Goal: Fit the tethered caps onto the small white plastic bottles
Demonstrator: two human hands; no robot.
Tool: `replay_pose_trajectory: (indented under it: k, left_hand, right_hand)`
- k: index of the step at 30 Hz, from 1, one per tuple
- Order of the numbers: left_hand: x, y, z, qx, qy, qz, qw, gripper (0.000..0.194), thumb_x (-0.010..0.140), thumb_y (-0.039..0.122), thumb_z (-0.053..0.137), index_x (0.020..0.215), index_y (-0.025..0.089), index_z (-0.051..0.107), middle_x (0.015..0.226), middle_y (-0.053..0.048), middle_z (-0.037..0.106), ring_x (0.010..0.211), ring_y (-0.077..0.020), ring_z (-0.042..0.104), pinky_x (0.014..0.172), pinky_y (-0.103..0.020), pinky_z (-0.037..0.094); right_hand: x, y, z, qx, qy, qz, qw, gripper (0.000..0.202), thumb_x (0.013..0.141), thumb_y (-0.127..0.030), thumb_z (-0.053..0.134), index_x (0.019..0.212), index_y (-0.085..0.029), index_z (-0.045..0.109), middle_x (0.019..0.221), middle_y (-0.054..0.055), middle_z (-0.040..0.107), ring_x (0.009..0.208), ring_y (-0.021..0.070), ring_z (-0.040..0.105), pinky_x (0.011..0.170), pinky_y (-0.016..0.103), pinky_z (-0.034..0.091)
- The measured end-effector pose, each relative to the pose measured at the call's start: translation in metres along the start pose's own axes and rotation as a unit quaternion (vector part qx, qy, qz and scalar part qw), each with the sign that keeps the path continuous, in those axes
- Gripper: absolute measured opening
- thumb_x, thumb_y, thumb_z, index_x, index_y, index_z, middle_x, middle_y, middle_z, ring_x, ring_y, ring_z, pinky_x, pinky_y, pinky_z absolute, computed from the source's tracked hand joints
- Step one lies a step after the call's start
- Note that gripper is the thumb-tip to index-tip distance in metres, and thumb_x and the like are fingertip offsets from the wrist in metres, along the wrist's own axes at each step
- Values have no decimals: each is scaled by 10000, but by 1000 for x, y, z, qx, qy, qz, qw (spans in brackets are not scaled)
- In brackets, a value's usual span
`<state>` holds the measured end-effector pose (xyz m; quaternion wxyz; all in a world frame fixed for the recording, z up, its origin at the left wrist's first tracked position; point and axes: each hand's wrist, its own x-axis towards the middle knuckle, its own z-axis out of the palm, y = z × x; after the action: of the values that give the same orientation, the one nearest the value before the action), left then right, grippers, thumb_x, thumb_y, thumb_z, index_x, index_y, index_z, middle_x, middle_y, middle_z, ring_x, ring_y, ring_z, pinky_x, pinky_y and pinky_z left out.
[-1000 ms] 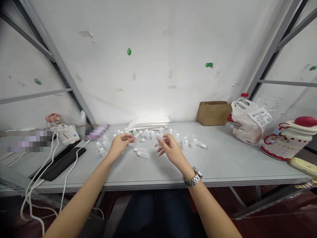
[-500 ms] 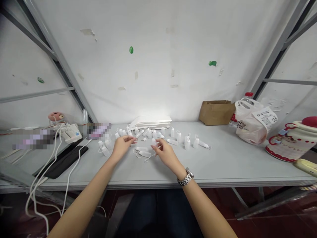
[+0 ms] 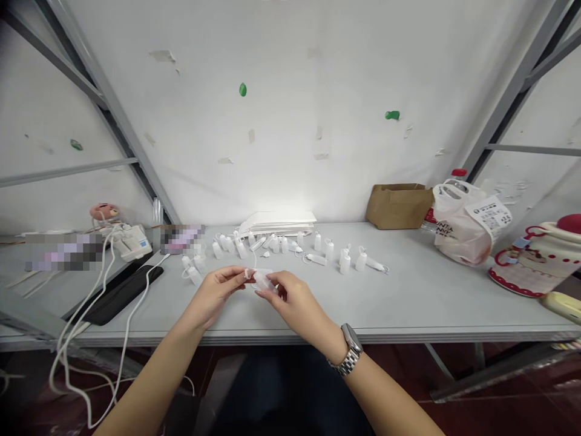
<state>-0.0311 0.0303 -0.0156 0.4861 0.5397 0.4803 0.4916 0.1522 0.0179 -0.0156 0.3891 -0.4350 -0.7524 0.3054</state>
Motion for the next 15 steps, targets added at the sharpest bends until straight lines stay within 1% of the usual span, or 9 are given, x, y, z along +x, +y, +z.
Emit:
replay_pose_trajectory:
  k: [3, 11, 15]
  left_hand:
    - [-5, 2, 4, 0, 10, 9, 1000, 223, 689, 358, 660, 814, 181, 714, 844, -52, 730, 806, -182, 622, 733, -280, 447]
    - [-10, 7, 12, -29, 7, 13, 999, 249, 703, 350, 645, 871, 181, 719, 902, -53, 733, 906, -217, 632, 857, -329, 451]
    - [-14, 11, 13, -28, 17, 10, 999, 263, 682, 352, 661, 871, 178, 718, 932, -63, 730, 946, -234, 628, 887, -350, 447]
  right_hand:
    - [-2, -3, 5, -14, 11, 2, 1000, 218, 800, -403, 574, 894, -208, 603, 743, 16, 599, 631, 145, 532, 586, 268, 452]
    - [-1, 0, 8, -32, 31, 6, 999, 219, 815, -403, 556, 894, -202, 594, 736, 18, 589, 624, 146, 521, 584, 271, 444]
    - [-1, 1, 9, -49, 43, -8, 998, 204, 823, -379, 554, 907, -197, 594, 760, 25, 600, 626, 142, 523, 590, 266, 446]
